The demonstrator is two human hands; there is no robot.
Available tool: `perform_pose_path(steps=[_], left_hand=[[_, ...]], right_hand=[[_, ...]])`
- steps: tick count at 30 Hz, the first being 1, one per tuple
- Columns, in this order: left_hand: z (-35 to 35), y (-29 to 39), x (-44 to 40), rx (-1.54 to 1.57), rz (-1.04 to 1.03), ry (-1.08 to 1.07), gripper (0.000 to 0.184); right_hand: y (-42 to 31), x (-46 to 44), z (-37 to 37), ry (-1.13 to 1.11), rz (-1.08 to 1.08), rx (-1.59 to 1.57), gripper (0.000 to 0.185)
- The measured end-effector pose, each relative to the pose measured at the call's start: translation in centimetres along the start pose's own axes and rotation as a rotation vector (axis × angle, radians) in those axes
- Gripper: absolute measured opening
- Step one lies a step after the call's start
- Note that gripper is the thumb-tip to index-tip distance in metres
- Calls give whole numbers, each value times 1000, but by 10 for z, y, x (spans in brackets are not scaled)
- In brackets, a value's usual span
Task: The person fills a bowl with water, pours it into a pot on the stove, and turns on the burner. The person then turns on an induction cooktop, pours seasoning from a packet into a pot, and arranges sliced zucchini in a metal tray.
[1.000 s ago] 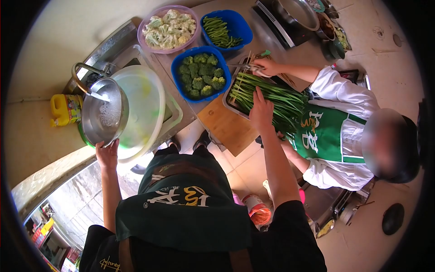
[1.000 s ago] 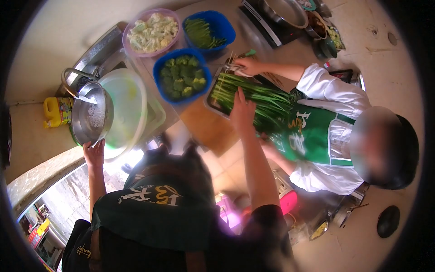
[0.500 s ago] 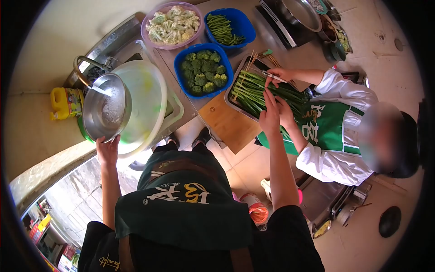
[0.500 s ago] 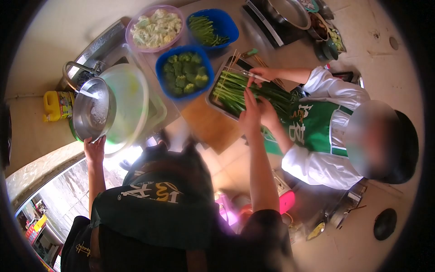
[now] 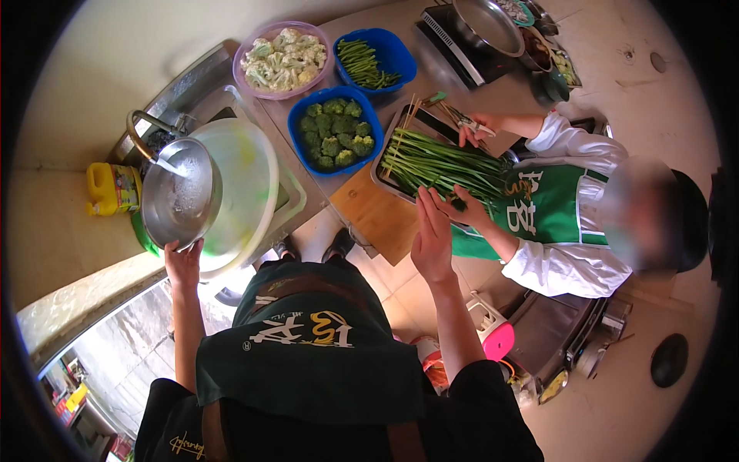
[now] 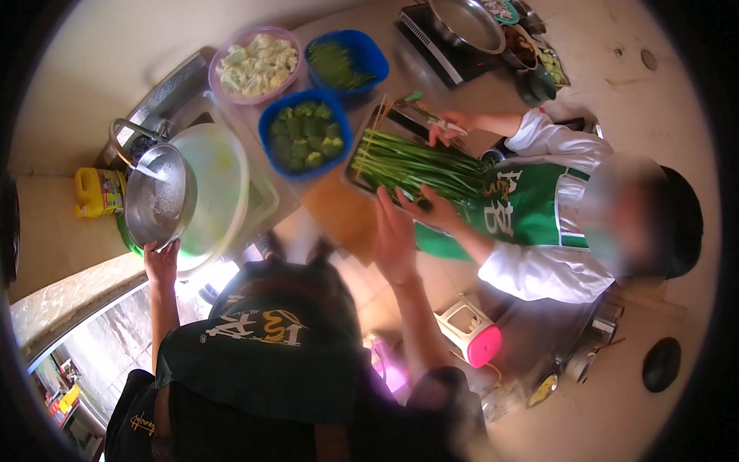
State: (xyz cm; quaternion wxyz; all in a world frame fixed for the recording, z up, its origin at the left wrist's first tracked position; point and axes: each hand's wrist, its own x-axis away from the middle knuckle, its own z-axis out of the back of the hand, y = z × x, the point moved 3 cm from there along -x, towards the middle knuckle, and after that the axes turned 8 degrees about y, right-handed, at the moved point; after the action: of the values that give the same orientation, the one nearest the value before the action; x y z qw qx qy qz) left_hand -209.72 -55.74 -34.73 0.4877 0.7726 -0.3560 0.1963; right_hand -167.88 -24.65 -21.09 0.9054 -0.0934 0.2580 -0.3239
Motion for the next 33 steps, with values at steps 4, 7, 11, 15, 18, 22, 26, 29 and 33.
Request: perform_pose_path(steps=[4,7,11,15,18,22,26,29,33], left_hand=[[-7,1,3,-30,-21,-3,42],[-5,0,1,-5,-7,-22,42],[-8,3,3,-44,-35,-35,41],[-8,3,3,-30,-18,-38,40],[-14,4,8,-55,-33,-17,41],[-16,5,9,-51,-28,-36,43],[-16,6,10,-53,-16,-20,43],[-14,6,9,-58,-11,-21,42],[-10,6,7,-66,-6,-38,41]], right_hand=[[7,11,5,-6,-189,-93,61],[10,17,16,43,-202,-30,60],[7,28,23,62,-174,5,62],[-1,34,24,98,-199,-79,64],[-9,35,24,98,-250,-101,63],[-13,38,25,111,-252,-116,63],[-18,39,29,89,-240,-82,59],[-20,42,28,100,-256,-107,58],[-25,40,30,102,-218,-69,57]])
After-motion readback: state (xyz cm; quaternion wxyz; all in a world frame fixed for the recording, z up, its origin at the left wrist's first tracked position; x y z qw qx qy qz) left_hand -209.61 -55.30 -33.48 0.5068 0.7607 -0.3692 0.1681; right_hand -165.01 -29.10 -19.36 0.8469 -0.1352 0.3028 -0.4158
